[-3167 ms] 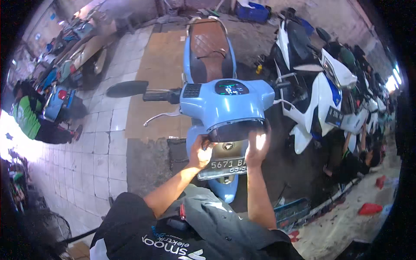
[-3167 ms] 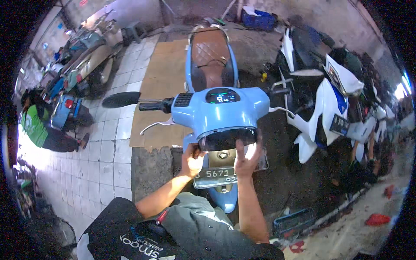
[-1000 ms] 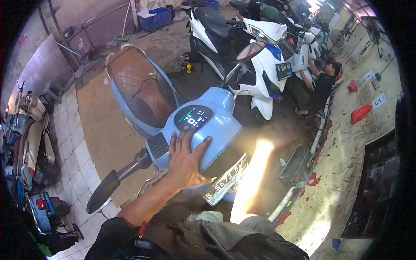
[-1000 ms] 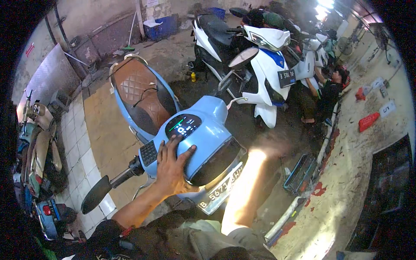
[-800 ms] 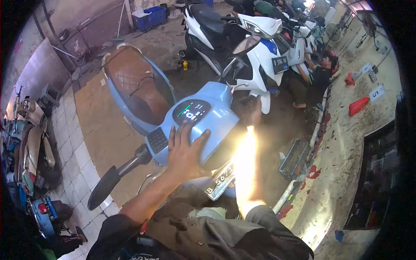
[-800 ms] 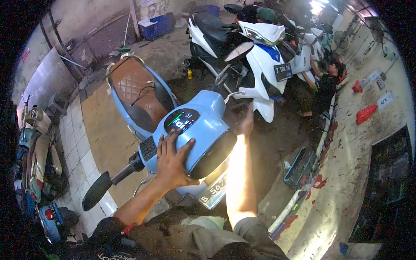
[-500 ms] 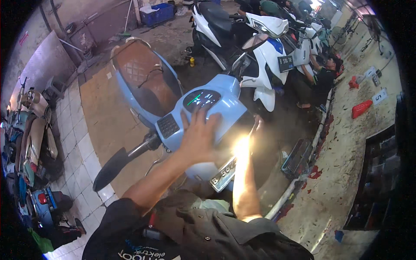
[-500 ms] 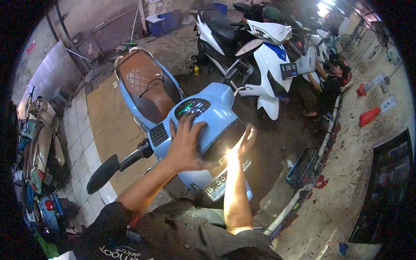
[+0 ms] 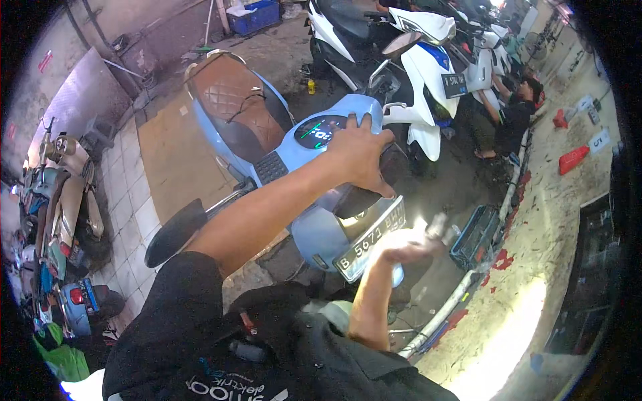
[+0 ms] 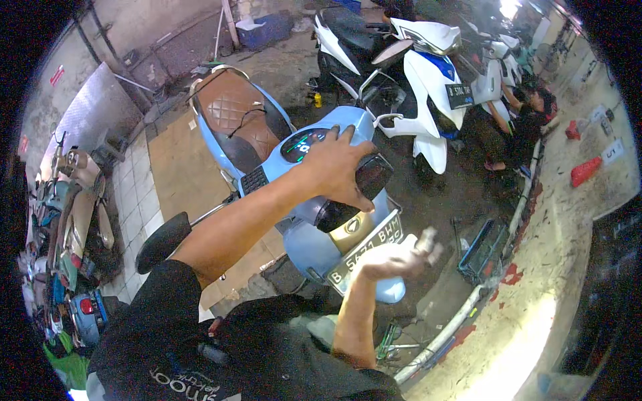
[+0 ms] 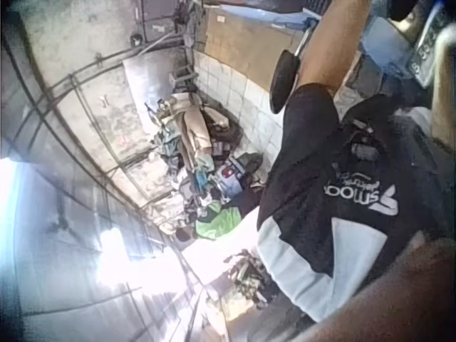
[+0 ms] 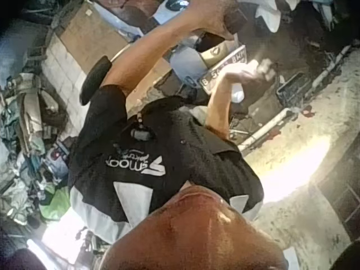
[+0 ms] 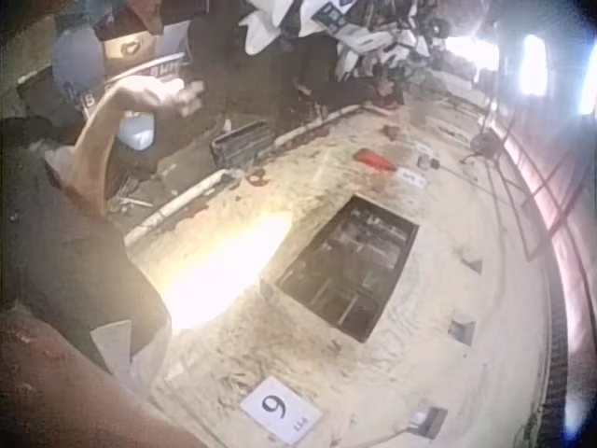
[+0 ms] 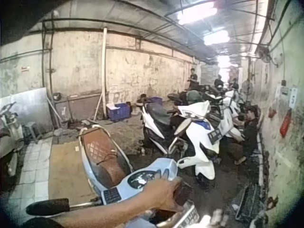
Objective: The person connects electrical wiring inside the front panel of a scooter, repositions a large floor fan, and reattaches the plastic headlight housing to the frame before checking the digital dashboard and front lights.
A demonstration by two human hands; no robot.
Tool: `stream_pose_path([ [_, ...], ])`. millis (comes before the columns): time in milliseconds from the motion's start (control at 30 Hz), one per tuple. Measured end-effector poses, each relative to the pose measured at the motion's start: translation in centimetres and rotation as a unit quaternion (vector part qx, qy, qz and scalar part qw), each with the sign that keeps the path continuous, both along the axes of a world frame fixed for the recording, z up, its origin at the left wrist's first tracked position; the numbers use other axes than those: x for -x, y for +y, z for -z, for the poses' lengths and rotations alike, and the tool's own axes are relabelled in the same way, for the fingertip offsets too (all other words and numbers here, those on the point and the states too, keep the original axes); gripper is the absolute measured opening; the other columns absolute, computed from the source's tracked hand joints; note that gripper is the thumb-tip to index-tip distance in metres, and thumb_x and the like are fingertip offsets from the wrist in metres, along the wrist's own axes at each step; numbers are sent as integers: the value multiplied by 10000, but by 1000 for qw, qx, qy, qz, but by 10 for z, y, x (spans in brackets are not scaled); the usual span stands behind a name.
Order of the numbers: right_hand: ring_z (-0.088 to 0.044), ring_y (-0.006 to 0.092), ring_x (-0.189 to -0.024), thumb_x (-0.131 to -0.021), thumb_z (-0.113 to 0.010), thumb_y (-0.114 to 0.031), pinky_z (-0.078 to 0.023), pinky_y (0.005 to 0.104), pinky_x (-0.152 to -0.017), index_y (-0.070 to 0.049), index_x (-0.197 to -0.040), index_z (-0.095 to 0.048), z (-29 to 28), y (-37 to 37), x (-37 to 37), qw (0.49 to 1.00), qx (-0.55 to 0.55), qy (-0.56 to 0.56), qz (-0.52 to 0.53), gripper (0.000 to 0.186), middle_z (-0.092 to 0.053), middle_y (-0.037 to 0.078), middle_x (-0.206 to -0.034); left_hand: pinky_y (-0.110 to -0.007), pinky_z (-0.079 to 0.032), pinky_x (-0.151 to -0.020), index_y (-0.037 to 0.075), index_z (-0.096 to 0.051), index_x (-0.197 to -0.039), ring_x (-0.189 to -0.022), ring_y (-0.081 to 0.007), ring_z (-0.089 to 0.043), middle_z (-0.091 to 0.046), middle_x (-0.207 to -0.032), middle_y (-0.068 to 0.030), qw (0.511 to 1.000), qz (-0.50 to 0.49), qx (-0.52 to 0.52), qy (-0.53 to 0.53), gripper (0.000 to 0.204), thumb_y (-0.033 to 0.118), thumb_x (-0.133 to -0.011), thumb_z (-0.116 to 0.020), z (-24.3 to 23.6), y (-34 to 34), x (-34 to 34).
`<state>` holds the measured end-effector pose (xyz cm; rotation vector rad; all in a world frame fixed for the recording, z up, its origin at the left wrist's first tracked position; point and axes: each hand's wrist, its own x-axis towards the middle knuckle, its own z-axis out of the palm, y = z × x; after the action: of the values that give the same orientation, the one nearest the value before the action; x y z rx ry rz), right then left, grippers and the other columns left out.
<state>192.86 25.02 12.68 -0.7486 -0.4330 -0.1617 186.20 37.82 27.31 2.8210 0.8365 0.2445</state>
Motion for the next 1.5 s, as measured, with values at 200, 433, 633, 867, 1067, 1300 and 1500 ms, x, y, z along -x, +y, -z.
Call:
stream_pose_path([
  [200, -341, 359, -1255, -938, -280, -429, -252, 522, -1061, 23, -1334, -307, -36, 48, 46, 980, 87, -73, 162, 601, -307, 227, -1349, -526, -429, -922, 188, -582, -1174, -1129, -463, -476, -478, -1257, -255, 999, 23, 1, -34, 868, 538, -416, -815, -15, 0, -14],
  [433, -399, 312, -1211, -926, -383, -427, -303, 470, -1025, -31, -1331, -347, -18, 31, 10, 992, 64, 90, 62, 568, -418, 195, -1281, -528, -420, -940, 212, -518, -1235, -1165, -462, -459, -441, -1318, -253, 997, 0, -58, -57, 901, 531, -441, -800, 9, -2, -1],
  [633, -358, 322, -1261, -904, -454, -403, -278, 503, -1031, -129, -1391, -328, -35, 41, -109, 911, 103, 317, -243, 572, -347, 164, -1403, -522, -429, -934, 159, -485, -1257, -1166, -471, -452, -457, -1309, -230, 990, 1, -79, -113, 942, 501, -439, -803, 14, -7, 0],
  [867, -439, 300, -1167, -917, -465, -408, -367, 456, -967, -120, -1378, -357, 49, 119, -147, 849, 160, 295, -408, 555, -418, 164, -1322, -493, -448, -892, 123, -522, -1222, -1100, -418, -513, -532, -1214, -220, 988, 48, -83, -122, 912, 502, -442, -804, 11, 0, -3],
  [1067, -508, 281, -1087, -927, -476, -413, -442, 416, -913, -113, -1368, -382, 94, 45, -155, 822, 191, 294, -449, 541, -479, 164, -1252, -288, -475, -765, 0, -591, -1009, -887, -176, -604, -631, -962, -117, 788, -86, 178, -582, 256, 172, -830, -654, 26, -24, 28],
  [1300, -543, 142, -595, -859, -631, -253, -455, 285, -619, -66, -818, -579, 104, -153, -156, 753, 428, 245, -436, 198, -592, 55, -681, -368, -500, -845, 5, -509, -1113, -939, -240, -606, -615, -1005, -145, 436, -379, 433, -692, 223, 110, -932, -435, 167, -150, 88],
  [1500, -521, 81, -644, -801, -682, -153, -403, 222, -595, -26, -765, -583, -47, -95, -112, 591, 473, -148, -636, 165, -586, 21, -703, -489, -396, -996, 76, -412, -1281, -1189, -316, -468, -474, -1288, -173, 147, -225, 390, -881, 460, 355, -922, -479, 183, -99, 52],
])
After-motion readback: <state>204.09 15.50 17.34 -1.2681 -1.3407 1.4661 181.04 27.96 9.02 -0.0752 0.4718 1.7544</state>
